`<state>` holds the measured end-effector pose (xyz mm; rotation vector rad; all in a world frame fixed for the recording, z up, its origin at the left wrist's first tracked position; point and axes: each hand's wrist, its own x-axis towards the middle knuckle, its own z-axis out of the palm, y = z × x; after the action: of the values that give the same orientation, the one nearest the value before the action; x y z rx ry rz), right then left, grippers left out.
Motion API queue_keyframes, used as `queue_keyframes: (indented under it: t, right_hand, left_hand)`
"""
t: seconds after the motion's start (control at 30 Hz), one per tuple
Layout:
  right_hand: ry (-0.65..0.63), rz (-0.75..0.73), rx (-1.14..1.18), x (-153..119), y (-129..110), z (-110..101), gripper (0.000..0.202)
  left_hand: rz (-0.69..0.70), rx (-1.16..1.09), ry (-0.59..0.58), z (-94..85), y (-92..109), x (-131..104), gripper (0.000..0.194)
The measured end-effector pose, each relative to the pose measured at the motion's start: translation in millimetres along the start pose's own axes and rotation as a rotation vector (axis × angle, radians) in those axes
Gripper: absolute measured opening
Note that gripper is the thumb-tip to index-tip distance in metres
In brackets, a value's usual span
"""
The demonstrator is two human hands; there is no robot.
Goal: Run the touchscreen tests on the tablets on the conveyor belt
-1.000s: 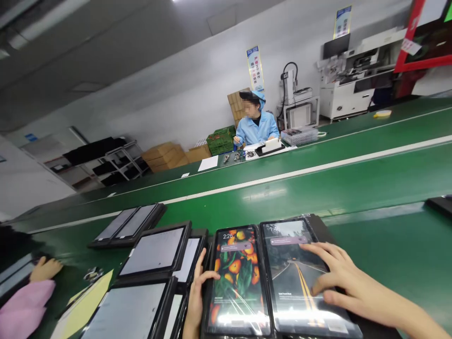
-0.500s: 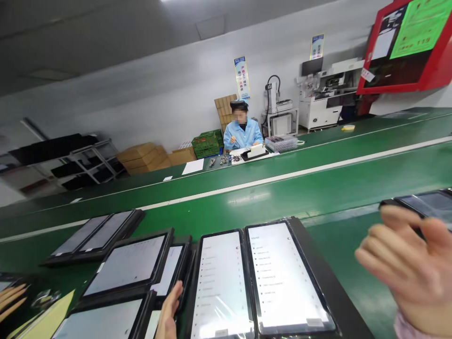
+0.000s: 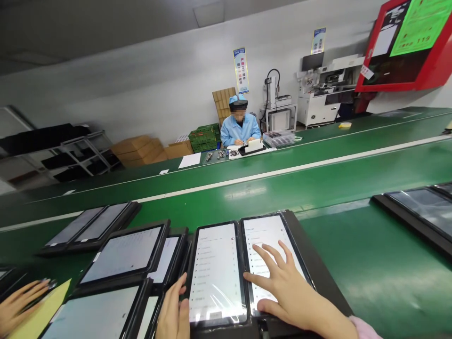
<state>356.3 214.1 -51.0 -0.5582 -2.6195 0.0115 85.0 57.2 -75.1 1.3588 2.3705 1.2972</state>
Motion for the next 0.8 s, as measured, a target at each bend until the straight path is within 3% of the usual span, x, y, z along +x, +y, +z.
queue_keyframes:
  t: [0.1, 0.17, 0.23, 0.33, 0.4, 0.53, 0.67, 0.8]
  right_hand:
    - [-0.011, 0.049, 0.012, -13, 7, 1, 0.038]
    - [0.049, 0.115, 0.013, -35, 19, -8, 0.029]
    - [0.188, 0.241, 0.066, -65, 37, -20, 0.034]
    - [0.442, 0.553, 0.237, -107, 60, -30, 0.042]
    - [0.49, 0.652, 0.245, -117, 63, -26, 0.038]
    - [0.333, 0.488, 0.065, -93, 34, -1, 0.038]
    - [0.208, 0.326, -0.089, -50, -1, 18, 0.039]
    - [0.206, 0.315, -0.103, -31, -9, 21, 0.038]
  left_hand:
    - [0.025, 0.011, -0.012, 5.0, -7, -7, 0.061]
    - [0.03, 0.017, -0.001, 8.0, -10, -12, 0.063]
    - [-0.004, 0.023, -0.005, 9.3, -11, -14, 0.065]
    - [-0.026, 0.069, -0.069, 7.1, -8, -12, 0.078]
    - [0.008, 0.091, -0.145, 3.7, -5, -9, 0.092]
    - [0.031, -0.031, -0.204, -1.6, -13, 0, 0.106]
    - [0.045, -0.148, -0.146, 0.6, -38, 6, 0.1]
    - [0.083, -0.209, -0.172, 2.3, -52, 5, 0.089]
